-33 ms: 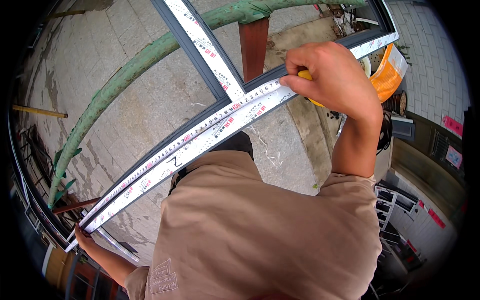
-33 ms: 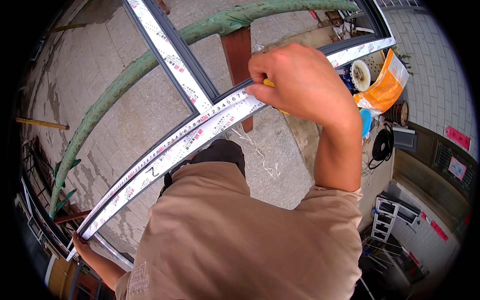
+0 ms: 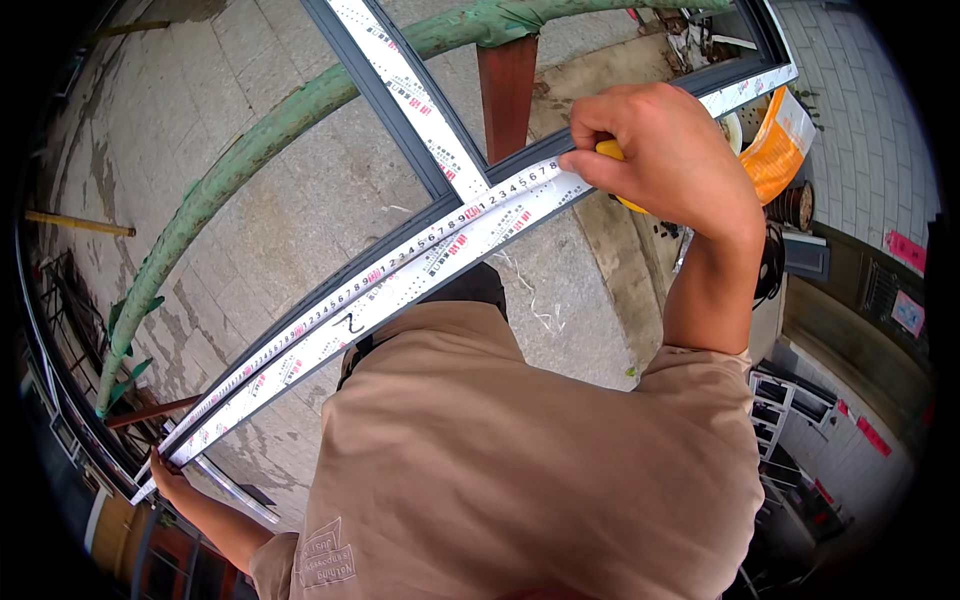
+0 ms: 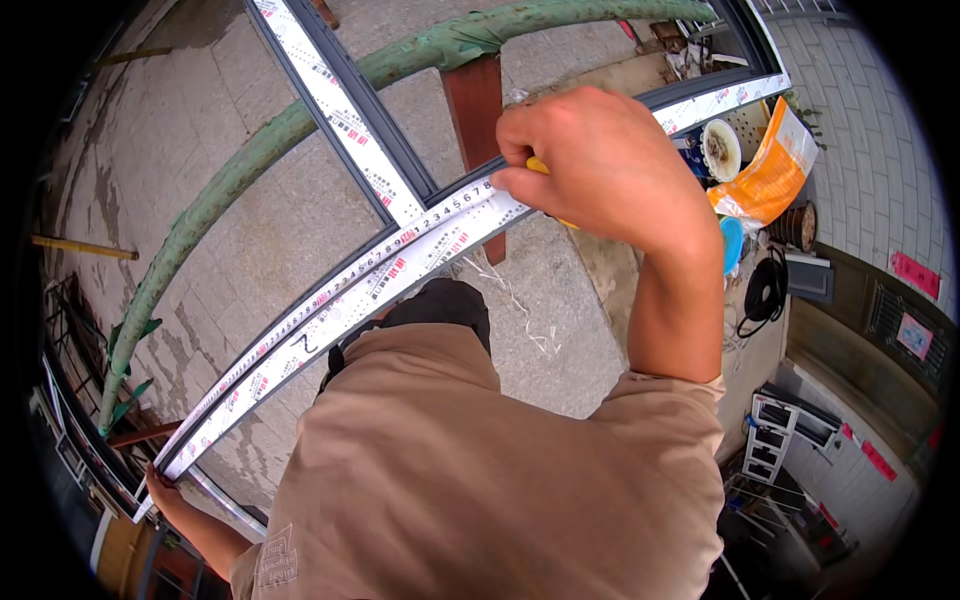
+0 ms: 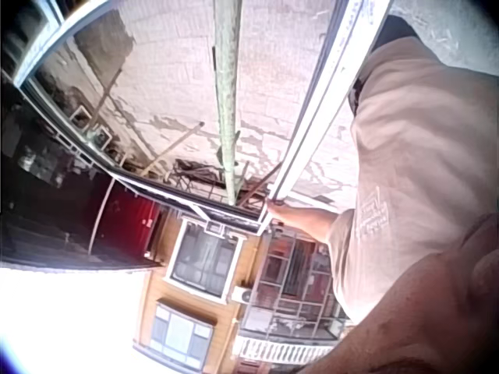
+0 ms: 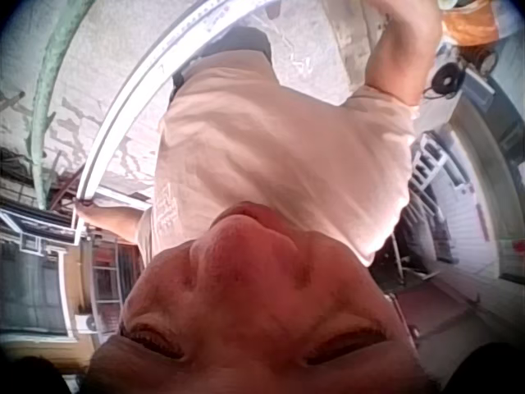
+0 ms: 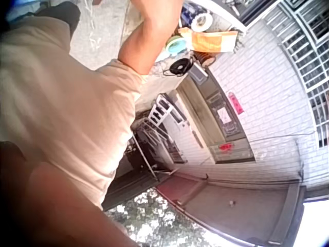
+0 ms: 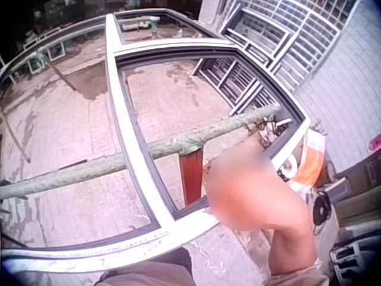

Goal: The person uses a tape measure to check the dimensions of a large metal frame on stands and marks it with a pen. They then walk to a storage rack, inspect several metal profiles, and select one to measure with the tape measure.

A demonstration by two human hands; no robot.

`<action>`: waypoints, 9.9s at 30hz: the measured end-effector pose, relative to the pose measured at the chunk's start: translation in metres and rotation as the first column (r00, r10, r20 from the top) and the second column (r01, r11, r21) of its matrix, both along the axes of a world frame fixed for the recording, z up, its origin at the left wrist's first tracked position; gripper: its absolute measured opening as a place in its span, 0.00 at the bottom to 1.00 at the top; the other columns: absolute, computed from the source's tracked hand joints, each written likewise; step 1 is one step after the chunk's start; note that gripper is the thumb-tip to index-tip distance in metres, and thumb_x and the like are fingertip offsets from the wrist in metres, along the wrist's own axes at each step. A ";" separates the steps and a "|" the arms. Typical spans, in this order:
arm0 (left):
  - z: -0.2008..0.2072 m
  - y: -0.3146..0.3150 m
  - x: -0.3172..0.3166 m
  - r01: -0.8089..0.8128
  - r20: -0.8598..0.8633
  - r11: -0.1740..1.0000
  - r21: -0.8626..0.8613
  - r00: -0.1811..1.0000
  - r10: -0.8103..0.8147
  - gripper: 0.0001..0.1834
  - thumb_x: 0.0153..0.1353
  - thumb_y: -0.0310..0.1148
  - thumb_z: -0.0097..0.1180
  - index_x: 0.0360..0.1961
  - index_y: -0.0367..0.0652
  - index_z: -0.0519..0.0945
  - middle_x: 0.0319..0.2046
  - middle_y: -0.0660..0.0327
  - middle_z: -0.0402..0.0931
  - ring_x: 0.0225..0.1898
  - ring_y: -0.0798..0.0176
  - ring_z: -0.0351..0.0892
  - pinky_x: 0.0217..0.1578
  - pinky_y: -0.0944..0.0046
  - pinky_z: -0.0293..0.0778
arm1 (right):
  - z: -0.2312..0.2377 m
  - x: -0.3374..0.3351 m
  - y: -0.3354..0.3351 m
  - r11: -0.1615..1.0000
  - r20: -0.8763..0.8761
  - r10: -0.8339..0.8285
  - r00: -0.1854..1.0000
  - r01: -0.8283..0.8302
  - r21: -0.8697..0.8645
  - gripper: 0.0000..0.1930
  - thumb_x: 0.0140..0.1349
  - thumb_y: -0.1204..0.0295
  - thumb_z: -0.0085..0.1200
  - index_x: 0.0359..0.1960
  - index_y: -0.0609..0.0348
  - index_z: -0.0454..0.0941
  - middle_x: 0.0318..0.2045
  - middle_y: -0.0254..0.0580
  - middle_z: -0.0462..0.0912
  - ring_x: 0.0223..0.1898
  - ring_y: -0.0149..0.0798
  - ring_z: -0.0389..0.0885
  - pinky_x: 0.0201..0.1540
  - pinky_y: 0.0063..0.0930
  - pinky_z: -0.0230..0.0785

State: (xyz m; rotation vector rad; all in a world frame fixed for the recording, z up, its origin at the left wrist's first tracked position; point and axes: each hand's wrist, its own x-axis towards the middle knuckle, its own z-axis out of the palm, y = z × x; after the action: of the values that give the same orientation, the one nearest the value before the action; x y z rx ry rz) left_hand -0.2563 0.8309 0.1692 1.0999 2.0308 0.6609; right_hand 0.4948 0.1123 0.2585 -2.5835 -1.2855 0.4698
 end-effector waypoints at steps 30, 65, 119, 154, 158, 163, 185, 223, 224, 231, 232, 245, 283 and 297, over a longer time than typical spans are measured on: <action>0.007 0.000 -0.006 -0.010 0.048 0.999 0.048 0.999 0.008 0.13 0.65 0.48 0.67 0.28 0.57 0.81 0.18 0.79 0.69 0.15 0.78 0.58 0.13 0.75 0.49 | -0.001 0.003 -0.003 1.000 -0.012 -0.001 1.000 0.001 0.009 0.12 0.54 0.65 0.69 0.27 0.58 0.80 0.25 0.49 0.82 0.32 0.58 0.82 0.34 0.51 0.71; -0.011 0.009 -0.020 0.005 0.105 0.999 0.045 0.994 -0.009 0.09 0.63 0.45 0.71 0.37 0.58 0.85 0.23 0.79 0.71 0.18 0.81 0.57 0.15 0.79 0.51 | 0.003 -0.004 0.009 0.999 -0.082 -0.037 0.996 0.038 0.011 0.12 0.55 0.66 0.70 0.25 0.59 0.79 0.23 0.49 0.81 0.28 0.56 0.80 0.31 0.47 0.67; -0.044 -0.374 -0.250 0.360 0.403 0.927 0.102 0.837 -0.369 0.27 0.75 0.41 0.57 0.70 0.41 0.74 0.42 0.61 0.88 0.36 0.69 0.79 0.41 0.65 0.77 | -0.131 -0.625 0.371 0.741 -0.927 0.103 0.362 -0.650 -0.172 0.21 0.74 0.55 0.58 0.34 0.61 0.88 0.30 0.31 0.83 0.33 0.27 0.77 0.39 0.24 0.69; -0.366 -0.263 -0.721 -0.305 0.520 0.737 -0.603 0.551 0.653 0.30 0.73 0.54 0.53 0.66 0.45 0.77 0.56 0.59 0.82 0.60 0.58 0.79 0.61 0.47 0.73 | -0.201 -1.308 0.948 0.375 -0.864 0.378 0.332 -0.908 -0.185 0.25 0.69 0.47 0.60 0.33 0.59 0.90 0.31 0.37 0.87 0.35 0.33 0.80 0.42 0.30 0.72; -0.398 -0.197 -0.886 -0.257 0.700 0.709 -0.656 0.145 0.700 0.30 0.73 0.53 0.52 0.67 0.46 0.76 0.57 0.59 0.81 0.61 0.58 0.78 0.62 0.46 0.72 | -0.186 -1.388 0.993 0.423 -0.846 0.333 0.416 -0.868 -0.260 0.23 0.70 0.48 0.60 0.34 0.58 0.90 0.35 0.36 0.87 0.39 0.33 0.79 0.46 0.29 0.71; -0.269 -0.027 -1.102 -0.428 0.560 0.738 -0.522 0.481 0.675 0.33 0.76 0.43 0.51 0.78 0.48 0.61 0.67 0.52 0.73 0.67 0.51 0.74 0.65 0.45 0.73 | -0.157 -1.488 1.044 0.563 -0.863 0.287 0.416 -0.802 -0.200 0.24 0.72 0.48 0.58 0.33 0.58 0.89 0.34 0.36 0.86 0.37 0.32 0.77 0.43 0.29 0.69; -0.316 0.373 -1.373 -0.075 0.446 0.780 -0.621 0.785 0.431 0.29 0.75 0.50 0.51 0.70 0.46 0.71 0.58 0.57 0.82 0.56 0.54 0.82 0.54 0.48 0.78 | -0.150 -1.810 1.462 0.822 -0.932 0.015 0.361 -0.535 -0.194 0.22 0.71 0.48 0.60 0.35 0.57 0.89 0.35 0.35 0.84 0.37 0.32 0.76 0.44 0.28 0.69; -0.314 1.470 -1.381 0.628 0.440 0.542 -0.558 0.778 -0.449 0.16 0.71 0.28 0.51 0.58 0.47 0.80 0.41 0.58 0.84 0.40 0.64 0.84 0.36 0.62 0.78 | -0.173 -1.604 2.160 0.825 -0.972 -0.223 -0.078 0.515 -0.231 0.21 0.74 0.51 0.58 0.40 0.59 0.86 0.29 0.36 0.82 0.26 0.30 0.79 0.28 0.25 0.72; -0.317 1.498 -1.368 0.630 0.444 0.538 -0.560 0.777 -0.446 0.16 0.71 0.28 0.51 0.58 0.47 0.80 0.40 0.59 0.84 0.40 0.64 0.84 0.35 0.62 0.78 | -0.168 -1.591 2.179 0.807 -0.971 -0.218 -0.095 0.542 -0.234 0.21 0.74 0.51 0.57 0.39 0.59 0.86 0.29 0.36 0.82 0.26 0.30 0.78 0.28 0.25 0.71; -0.372 1.714 -1.285 0.752 0.507 0.421 -0.506 0.655 -0.560 0.15 0.72 0.28 0.50 0.57 0.49 0.80 0.37 0.60 0.83 0.36 0.64 0.83 0.33 0.62 0.77 | -0.196 -1.495 2.302 0.694 -0.973 -0.196 -0.120 0.685 -0.224 0.21 0.74 0.51 0.58 0.40 0.60 0.85 0.30 0.37 0.82 0.26 0.31 0.79 0.29 0.25 0.73; -0.387 1.754 -1.273 0.826 0.537 0.378 -0.419 0.561 -0.630 0.15 0.72 0.28 0.50 0.57 0.49 0.80 0.37 0.60 0.83 0.36 0.64 0.82 0.33 0.62 0.77 | -0.201 -1.481 2.317 0.674 -0.970 -0.206 -0.126 0.700 -0.234 0.21 0.74 0.51 0.58 0.40 0.60 0.85 0.30 0.37 0.82 0.26 0.31 0.79 0.29 0.25 0.73; -0.296 2.173 -0.840 0.855 0.528 0.439 -0.275 0.516 -0.675 0.26 0.71 0.31 0.55 0.70 0.40 0.71 0.47 0.60 0.86 0.42 0.66 0.83 0.39 0.64 0.75 | -0.200 -1.316 2.515 0.463 -0.936 -0.316 -0.157 0.835 -0.296 0.21 0.75 0.52 0.56 0.39 0.59 0.86 0.30 0.37 0.82 0.30 0.32 0.79 0.32 0.27 0.72; -0.096 2.791 0.231 0.980 0.616 -0.180 0.079 -0.190 -0.764 0.26 0.78 0.40 0.50 0.73 0.44 0.69 0.64 0.56 0.77 0.63 0.60 0.77 0.63 0.57 0.73 | -0.150 -0.578 3.164 0.146 -0.946 -0.297 -0.130 0.973 -0.179 0.23 0.72 0.47 0.57 0.35 0.56 0.88 0.32 0.34 0.79 0.32 0.32 0.72 0.37 0.29 0.67; -0.125 2.732 0.560 0.867 0.785 -0.482 -0.129 -0.208 -0.584 0.20 0.79 0.38 0.50 0.67 0.43 0.74 0.57 0.56 0.82 0.53 0.63 0.83 0.54 0.64 0.79 | -0.151 -0.305 3.167 -0.223 -0.959 -0.226 -0.173 0.967 -0.122 0.23 0.72 0.47 0.58 0.34 0.54 0.89 0.33 0.33 0.84 0.32 0.31 0.76 0.37 0.30 0.69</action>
State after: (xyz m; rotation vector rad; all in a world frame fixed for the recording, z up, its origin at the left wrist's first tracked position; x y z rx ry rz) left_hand 0.3034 3.5629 0.0446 1.3689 0.2162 -0.8974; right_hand 0.1900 3.2798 0.1074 -1.2651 0.7409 0.3859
